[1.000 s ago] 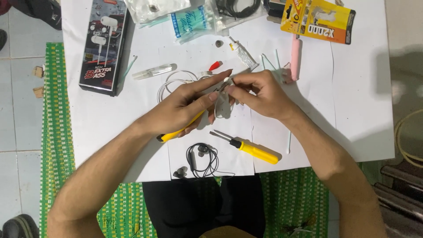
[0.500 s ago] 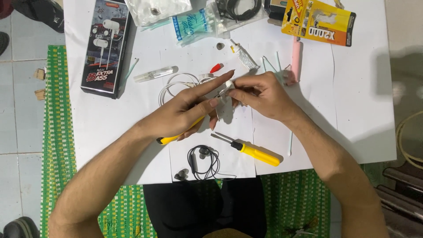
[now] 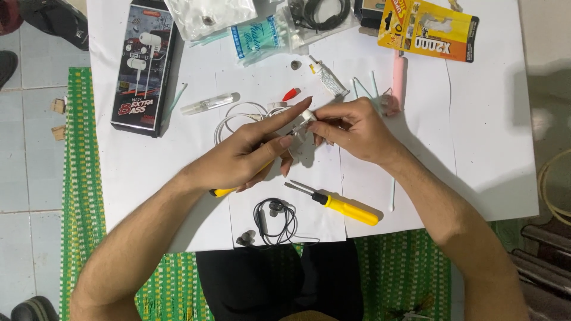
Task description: Trimming and scraping excess material from a small plastic component using a utility knife to finish the part.
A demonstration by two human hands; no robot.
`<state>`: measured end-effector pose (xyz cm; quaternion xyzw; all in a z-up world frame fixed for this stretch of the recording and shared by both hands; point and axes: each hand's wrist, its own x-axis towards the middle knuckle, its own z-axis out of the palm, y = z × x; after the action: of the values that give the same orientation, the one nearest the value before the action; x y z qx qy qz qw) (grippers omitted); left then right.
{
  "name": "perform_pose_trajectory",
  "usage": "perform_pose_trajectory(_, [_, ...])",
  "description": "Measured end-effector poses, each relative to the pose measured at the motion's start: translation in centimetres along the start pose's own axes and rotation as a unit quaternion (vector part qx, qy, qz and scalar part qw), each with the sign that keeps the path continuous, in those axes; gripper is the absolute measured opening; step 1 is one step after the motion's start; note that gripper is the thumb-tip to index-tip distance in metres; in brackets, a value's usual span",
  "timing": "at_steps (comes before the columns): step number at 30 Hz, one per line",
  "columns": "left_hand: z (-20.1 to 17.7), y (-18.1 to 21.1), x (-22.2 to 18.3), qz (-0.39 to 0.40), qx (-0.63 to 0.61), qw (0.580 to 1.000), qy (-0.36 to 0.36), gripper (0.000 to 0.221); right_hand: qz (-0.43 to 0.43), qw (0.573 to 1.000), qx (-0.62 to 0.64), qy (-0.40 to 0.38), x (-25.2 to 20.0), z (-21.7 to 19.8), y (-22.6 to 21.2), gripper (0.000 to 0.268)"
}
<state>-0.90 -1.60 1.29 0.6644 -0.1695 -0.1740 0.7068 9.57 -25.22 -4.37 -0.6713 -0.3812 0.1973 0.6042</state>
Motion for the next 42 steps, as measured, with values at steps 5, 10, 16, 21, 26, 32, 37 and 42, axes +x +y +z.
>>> perform_pose_trajectory(5, [0.2,-0.5,0.1,0.021,0.011,0.999,0.022,0.057,-0.076,0.99,-0.114,0.032,-0.1,0.8,-1.0,0.009])
perform_pose_trajectory(10, [0.6,-1.1,0.1,0.029,0.023,0.998,0.047,0.055,-0.151,0.96,-0.22,0.081,-0.5,1.8,-0.9,0.013])
perform_pose_trajectory(16, [1.2,-1.8,-0.3,0.046,0.085,0.991,0.09,0.052,-0.207,0.932,-0.275,0.113,-1.0,2.1,-0.2,0.009])
perform_pose_trajectory(21, [1.6,-1.7,-0.6,0.044,0.113,0.986,0.113,0.051,-0.243,0.908,-0.318,0.126,-1.1,2.3,0.1,0.013])
perform_pose_trajectory(26, [1.9,-1.1,-0.7,0.048,0.116,0.985,0.116,0.051,-0.264,0.888,-0.352,0.132,-1.4,2.6,0.3,0.015])
perform_pose_trajectory(32, [2.2,-1.1,-0.8,0.056,0.121,0.984,0.121,0.051,-0.291,0.863,-0.389,0.136,-1.7,2.6,1.0,0.017])
perform_pose_trajectory(37, [2.3,-1.4,-0.9,0.062,0.142,0.978,0.136,0.051,-0.288,0.87,-0.377,0.134,-1.7,3.1,1.0,0.022])
perform_pose_trajectory(42, [2.1,-1.6,-0.9,0.061,0.12,0.983,0.127,0.05,-0.3,0.86,-0.39,0.135,-1.9,3.0,1.3,0.022])
